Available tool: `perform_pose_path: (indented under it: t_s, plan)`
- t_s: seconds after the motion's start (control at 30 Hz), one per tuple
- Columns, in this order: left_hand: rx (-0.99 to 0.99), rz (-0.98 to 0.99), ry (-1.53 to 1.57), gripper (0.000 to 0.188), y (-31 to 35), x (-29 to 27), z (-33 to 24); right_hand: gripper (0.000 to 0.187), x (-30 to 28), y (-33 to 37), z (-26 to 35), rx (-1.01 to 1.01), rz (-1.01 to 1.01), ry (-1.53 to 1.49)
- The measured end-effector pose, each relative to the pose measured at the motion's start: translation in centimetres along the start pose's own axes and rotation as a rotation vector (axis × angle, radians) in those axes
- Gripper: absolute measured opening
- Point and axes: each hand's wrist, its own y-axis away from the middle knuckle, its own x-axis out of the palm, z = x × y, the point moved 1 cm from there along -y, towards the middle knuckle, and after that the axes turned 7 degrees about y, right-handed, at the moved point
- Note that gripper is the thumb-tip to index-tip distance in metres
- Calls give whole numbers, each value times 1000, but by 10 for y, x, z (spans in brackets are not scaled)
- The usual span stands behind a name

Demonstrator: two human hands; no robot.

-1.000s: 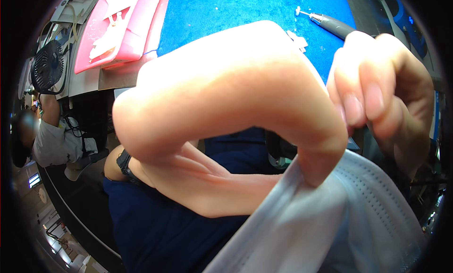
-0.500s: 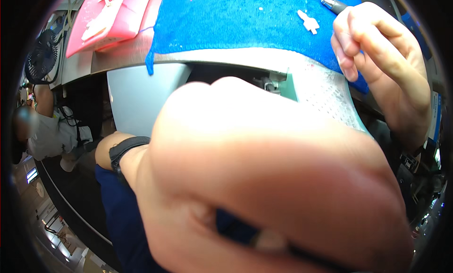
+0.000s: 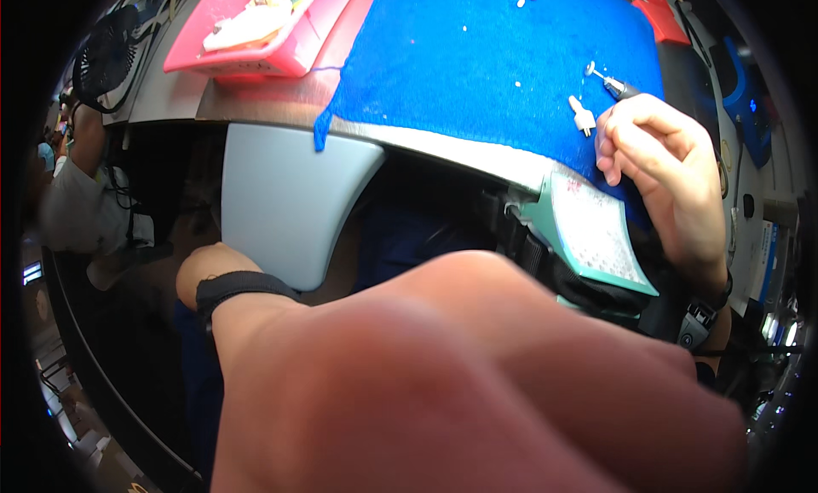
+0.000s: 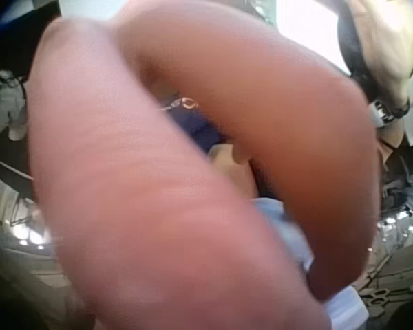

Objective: Polishing and inspecting small white components using a handheld rotary tool at a lab workbench.

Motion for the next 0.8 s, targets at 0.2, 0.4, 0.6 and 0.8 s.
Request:
perform_pose_path:
  t_s: [0.2,0.4,0.6,0.8]
  plan:
    - [15,-83,-22,20,12,-19,-12,16,0,-1,-9,8,-4,-68]
    - [47,-77,-6,19,0,-38,-29,19,-3,-3,-12,18,-11,-277]
    - [107,-74,-69,18,-5,-52,-43,17,-3,-2,-6,23,-22,-260]
    - [56,-81,-170,14,-3,-42,-45,15,-6,0,-2,-35,4,-178]
